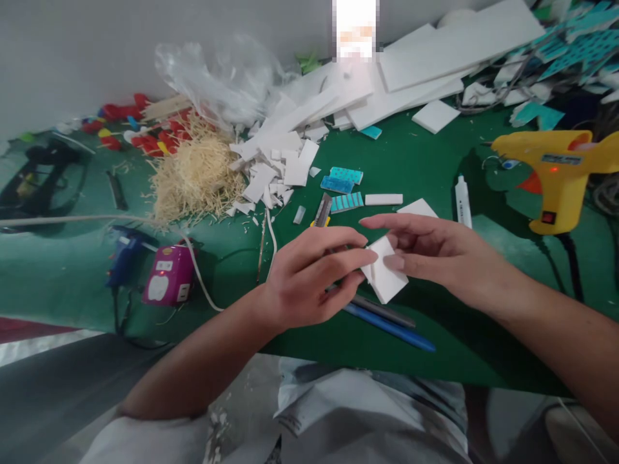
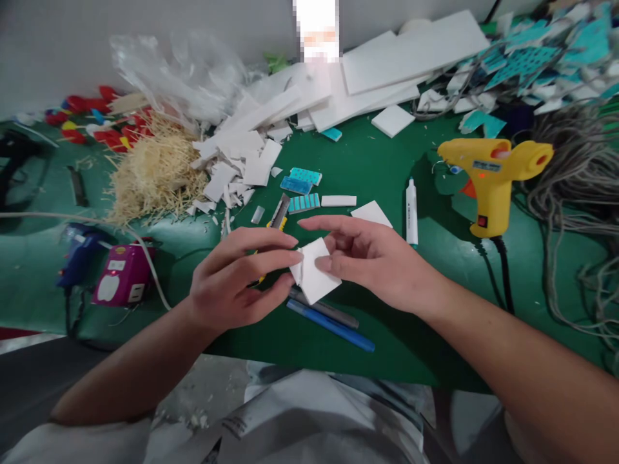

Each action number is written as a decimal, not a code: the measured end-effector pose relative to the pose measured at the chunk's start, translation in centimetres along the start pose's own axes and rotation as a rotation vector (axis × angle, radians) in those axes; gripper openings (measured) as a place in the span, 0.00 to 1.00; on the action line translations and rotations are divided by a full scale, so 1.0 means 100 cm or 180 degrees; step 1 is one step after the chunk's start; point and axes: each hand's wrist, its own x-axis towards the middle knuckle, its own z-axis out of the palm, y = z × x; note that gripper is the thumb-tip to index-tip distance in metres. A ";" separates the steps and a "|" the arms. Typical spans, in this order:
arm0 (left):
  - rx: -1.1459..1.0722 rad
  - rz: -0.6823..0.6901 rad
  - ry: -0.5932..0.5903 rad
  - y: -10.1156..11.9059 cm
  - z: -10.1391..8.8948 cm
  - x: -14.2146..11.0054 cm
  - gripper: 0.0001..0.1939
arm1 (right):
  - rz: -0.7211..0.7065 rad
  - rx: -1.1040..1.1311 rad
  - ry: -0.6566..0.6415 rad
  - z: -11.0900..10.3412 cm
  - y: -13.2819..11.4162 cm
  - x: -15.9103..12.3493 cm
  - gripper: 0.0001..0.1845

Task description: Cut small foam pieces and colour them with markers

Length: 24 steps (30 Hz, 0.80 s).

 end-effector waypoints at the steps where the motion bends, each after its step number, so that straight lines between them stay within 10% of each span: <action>1: 0.0069 0.0100 -0.0018 0.000 0.000 0.000 0.11 | 0.0040 0.0008 -0.0033 0.001 0.000 0.000 0.23; 10: -0.0071 -0.0459 -0.0137 0.000 0.002 0.001 0.03 | -0.1274 -0.1405 0.0393 0.000 -0.003 -0.006 0.16; 13: -0.0436 -0.0953 -0.0378 0.004 0.002 0.003 0.05 | -0.0923 -0.1616 0.0372 0.003 -0.009 -0.005 0.06; 24: -0.1481 -0.2037 -0.0191 0.008 0.002 0.007 0.05 | 0.0138 -0.0356 0.0304 0.014 -0.021 0.001 0.24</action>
